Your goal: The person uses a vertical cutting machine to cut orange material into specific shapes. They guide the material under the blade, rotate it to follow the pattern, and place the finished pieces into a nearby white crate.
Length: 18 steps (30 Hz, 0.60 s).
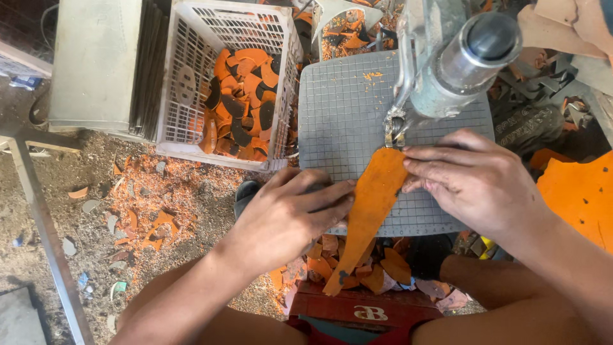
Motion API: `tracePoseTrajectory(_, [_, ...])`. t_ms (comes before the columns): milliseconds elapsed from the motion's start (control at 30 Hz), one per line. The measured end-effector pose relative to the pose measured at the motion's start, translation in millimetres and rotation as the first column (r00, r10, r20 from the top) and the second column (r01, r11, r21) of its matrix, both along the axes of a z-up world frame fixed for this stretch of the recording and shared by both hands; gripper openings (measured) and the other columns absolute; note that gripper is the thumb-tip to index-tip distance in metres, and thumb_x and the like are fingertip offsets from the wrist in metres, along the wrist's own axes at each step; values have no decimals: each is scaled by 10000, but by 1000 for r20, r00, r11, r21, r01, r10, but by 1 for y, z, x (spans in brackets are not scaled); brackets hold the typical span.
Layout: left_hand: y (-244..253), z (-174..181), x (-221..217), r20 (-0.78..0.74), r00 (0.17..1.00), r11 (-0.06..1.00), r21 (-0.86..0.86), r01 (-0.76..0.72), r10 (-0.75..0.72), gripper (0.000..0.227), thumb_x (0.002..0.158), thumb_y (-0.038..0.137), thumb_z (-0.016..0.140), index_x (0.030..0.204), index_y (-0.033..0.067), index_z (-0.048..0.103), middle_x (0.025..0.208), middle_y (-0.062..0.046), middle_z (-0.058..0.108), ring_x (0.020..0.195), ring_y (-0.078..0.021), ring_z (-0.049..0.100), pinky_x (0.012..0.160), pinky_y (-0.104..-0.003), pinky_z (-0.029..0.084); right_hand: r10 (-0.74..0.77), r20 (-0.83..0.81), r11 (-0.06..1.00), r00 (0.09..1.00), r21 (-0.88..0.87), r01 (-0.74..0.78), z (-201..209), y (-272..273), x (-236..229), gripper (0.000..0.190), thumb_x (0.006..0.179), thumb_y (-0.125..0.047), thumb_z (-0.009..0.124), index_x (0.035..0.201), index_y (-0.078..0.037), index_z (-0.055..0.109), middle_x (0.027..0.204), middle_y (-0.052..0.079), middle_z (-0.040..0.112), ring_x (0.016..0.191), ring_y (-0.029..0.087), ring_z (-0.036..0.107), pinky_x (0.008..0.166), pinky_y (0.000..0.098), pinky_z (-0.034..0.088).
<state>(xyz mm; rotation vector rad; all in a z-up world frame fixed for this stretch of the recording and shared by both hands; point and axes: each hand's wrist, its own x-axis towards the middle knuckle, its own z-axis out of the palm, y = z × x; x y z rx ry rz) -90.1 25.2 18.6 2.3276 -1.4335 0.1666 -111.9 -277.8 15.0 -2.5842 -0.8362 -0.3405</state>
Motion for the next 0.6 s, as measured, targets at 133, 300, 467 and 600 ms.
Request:
tracePoseTrajectory(133, [-1,1,14,34,998,999,12,46,-46,293,807,151,737,1094,128,793,1267,18,724,1137,-192,625,994,-388,529,-30,-20,999,999,27,31,-4,-2,3,212,746,-53,800,958,-55,812,1096,69,786,951,206,720,804,345,601])
tracePoseTrajectory(300, [0,2,29,81,992,995,13,99,-100,272,806,190,704,1061,164,793,1239,41,733,1133,-184,632,973,-375,527,-26,9,999,1000,22,26,-4,0,2,187,761,-40,799,946,-61,808,1086,80,784,963,218,730,817,343,609])
tracePoseTrajectory(467, [0,3,32,123,987,994,25,104,-106,276,817,210,697,1074,165,788,1255,50,730,1126,-177,629,953,-365,529,-34,6,999,999,33,33,-4,0,5,189,763,-35,801,952,-47,804,1077,96,784,950,223,736,807,334,613])
tracePoseTrajectory(600, [-1,0,34,151,983,995,24,99,-101,298,831,209,703,1114,163,782,1274,58,722,1123,-165,624,959,-362,534,-24,27,1000,999,16,24,-5,-1,10,175,777,-35,801,951,-49,800,1068,91,783,970,226,740,824,334,615])
